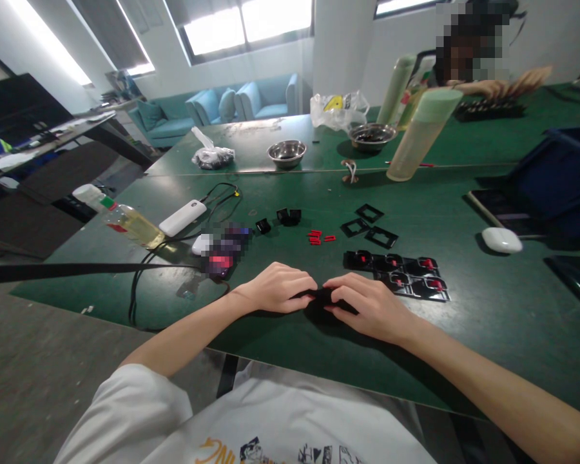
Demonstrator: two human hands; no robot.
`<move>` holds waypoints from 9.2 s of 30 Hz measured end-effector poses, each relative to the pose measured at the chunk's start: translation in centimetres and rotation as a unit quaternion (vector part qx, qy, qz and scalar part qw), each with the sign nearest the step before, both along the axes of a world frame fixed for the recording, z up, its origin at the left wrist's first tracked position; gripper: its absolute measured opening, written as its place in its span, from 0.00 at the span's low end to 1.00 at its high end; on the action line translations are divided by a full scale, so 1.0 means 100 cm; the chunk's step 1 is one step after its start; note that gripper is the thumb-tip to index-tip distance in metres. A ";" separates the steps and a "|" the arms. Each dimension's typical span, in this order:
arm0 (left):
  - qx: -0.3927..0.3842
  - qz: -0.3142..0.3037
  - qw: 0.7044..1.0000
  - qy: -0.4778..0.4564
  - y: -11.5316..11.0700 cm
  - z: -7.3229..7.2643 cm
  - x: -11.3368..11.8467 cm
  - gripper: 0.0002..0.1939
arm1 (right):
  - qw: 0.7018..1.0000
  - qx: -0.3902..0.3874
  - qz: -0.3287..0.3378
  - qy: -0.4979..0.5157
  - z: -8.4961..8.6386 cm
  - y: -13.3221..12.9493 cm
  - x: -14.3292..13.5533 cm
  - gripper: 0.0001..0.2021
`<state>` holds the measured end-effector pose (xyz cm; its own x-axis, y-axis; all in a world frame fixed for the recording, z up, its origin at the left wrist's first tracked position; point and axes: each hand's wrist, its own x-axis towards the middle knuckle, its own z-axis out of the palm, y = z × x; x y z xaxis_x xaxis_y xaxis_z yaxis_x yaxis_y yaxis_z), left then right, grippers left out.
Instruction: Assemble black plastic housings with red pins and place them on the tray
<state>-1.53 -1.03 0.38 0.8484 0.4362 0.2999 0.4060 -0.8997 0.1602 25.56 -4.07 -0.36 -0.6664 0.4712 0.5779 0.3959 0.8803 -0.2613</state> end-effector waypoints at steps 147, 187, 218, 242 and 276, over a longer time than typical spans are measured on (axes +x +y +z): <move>-0.020 0.040 0.999 0.000 0.002 -0.003 0.001 0.15 | 0.998 -0.053 -0.044 0.013 -0.007 0.005 -0.004 0.06; -0.012 0.044 0.999 -0.004 0.001 -0.002 0.001 0.15 | 0.996 -0.079 -0.044 0.023 -0.009 0.006 -0.004 0.05; -0.010 0.036 0.999 -0.009 0.001 -0.003 0.002 0.15 | 0.997 -0.065 -0.001 0.033 -0.001 0.003 -0.004 0.07; 0.033 0.004 0.998 -0.050 0.003 -0.001 -0.003 0.14 | 0.991 -0.116 -0.019 0.056 -0.005 0.004 -0.003 0.04; 0.004 0.038 0.998 -0.044 0.001 -0.006 0.002 0.12 | 0.988 -0.140 -0.038 0.049 -0.010 0.006 -0.003 0.02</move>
